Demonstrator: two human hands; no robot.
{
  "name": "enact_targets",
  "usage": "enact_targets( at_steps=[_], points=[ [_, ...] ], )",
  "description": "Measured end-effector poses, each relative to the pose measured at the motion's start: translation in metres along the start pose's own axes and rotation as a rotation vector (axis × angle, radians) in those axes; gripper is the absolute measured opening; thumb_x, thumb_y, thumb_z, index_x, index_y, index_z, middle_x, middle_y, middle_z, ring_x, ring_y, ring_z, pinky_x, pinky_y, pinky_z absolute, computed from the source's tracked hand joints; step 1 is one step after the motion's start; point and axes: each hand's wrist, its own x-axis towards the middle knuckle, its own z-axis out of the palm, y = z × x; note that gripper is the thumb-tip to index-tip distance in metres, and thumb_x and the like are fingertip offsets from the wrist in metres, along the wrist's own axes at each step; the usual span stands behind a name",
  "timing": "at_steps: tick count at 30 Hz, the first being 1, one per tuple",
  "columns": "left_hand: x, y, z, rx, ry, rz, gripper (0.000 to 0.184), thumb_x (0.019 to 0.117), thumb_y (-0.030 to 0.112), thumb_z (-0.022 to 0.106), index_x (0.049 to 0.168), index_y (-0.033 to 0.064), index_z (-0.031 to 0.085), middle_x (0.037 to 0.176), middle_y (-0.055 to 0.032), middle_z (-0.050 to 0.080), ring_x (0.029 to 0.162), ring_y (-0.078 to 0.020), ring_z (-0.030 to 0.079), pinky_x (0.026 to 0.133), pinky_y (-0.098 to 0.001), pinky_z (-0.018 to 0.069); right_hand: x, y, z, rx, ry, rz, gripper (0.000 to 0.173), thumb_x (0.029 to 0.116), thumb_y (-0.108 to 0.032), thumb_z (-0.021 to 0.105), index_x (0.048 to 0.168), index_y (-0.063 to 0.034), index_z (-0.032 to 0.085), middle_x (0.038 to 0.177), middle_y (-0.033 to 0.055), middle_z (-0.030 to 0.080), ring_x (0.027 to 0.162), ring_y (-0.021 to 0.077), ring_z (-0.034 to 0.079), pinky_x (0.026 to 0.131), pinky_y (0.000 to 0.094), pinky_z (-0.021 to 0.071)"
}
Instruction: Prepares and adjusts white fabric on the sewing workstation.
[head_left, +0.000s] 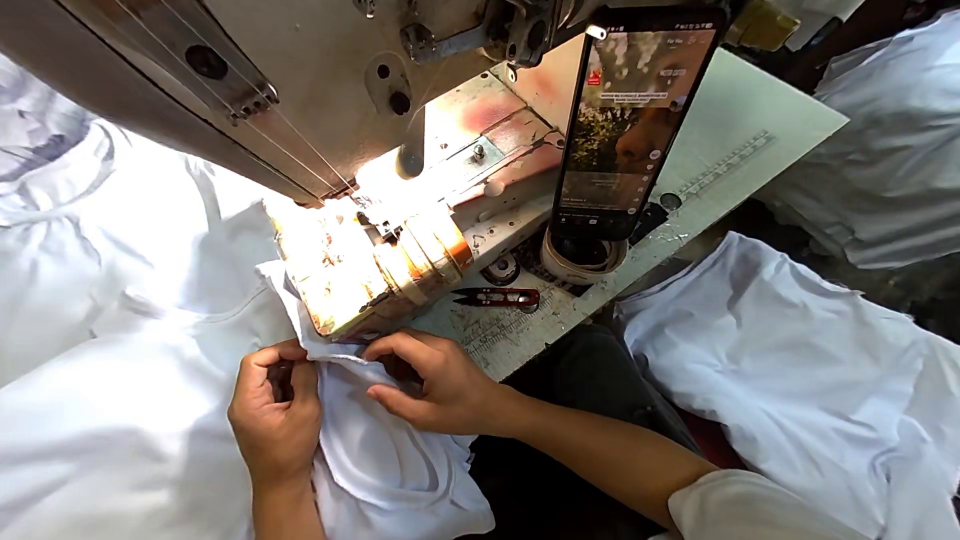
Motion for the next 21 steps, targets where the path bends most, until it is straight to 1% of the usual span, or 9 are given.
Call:
enact_targets(
  at_steps=[7, 11, 19, 21],
  points=[
    [-0.0001, 0.001, 0.0006, -0.007, 0.002, -0.01, 0.016, 0.0892, 0.001, 0.057, 0.105, -0.0053, 0.056, 0.09, 0.0074, 0.061, 0.076, 0.0123, 0.055, 0.068, -0.0055, 0.0464, -0.0003, -0.0007, -0.0003, 0.003, -0.004, 0.003, 0.028, 0.0932, -0.011, 0.068, 0.115, 0.0063, 0.067, 0.097, 0.017, 0.07, 0.08, 0.0198, 0.066, 0.072, 0.0341, 0.0561],
    [-0.0001, 0.0016, 0.0012, -0.023, 0.002, -0.014, 0.016, 0.0901, 0.001, 0.058, 0.105, -0.0042, 0.056, 0.09, 0.008, 0.062, 0.076, 0.012, 0.056, 0.069, -0.006, 0.0476, -0.0004, -0.0002, -0.0002, 0.004, -0.003, 0.004, 0.027, 0.0936, -0.012, 0.068, 0.115, 0.006, 0.067, 0.096, 0.0167, 0.069, 0.08, 0.0196, 0.066, 0.071, 0.0337, 0.0558],
    [-0.0003, 0.0018, 0.0011, -0.023, -0.009, -0.016, 0.015, 0.0909, 0.001, 0.057, 0.104, -0.0048, 0.057, 0.089, 0.0084, 0.061, 0.076, 0.0125, 0.056, 0.069, -0.0055, 0.0471, -0.0004, 0.0008, -0.0002, 0.01, -0.004, 0.002, 0.027, 0.0935, -0.011, 0.068, 0.114, 0.006, 0.067, 0.096, 0.0166, 0.069, 0.079, 0.0191, 0.065, 0.071, 0.0331, 0.0556],
    [0.0004, 0.0034, 0.0012, 0.013, -0.022, -0.054, 0.017, 0.0903, 0.003, 0.058, 0.105, -0.0051, 0.057, 0.089, 0.0073, 0.061, 0.077, 0.0122, 0.056, 0.07, -0.0056, 0.0471, -0.0004, 0.001, -0.0003, 0.01, -0.005, 0.002, 0.027, 0.0933, -0.011, 0.069, 0.114, 0.006, 0.067, 0.096, 0.0167, 0.069, 0.079, 0.0196, 0.066, 0.071, 0.0339, 0.0558]
  ],
)
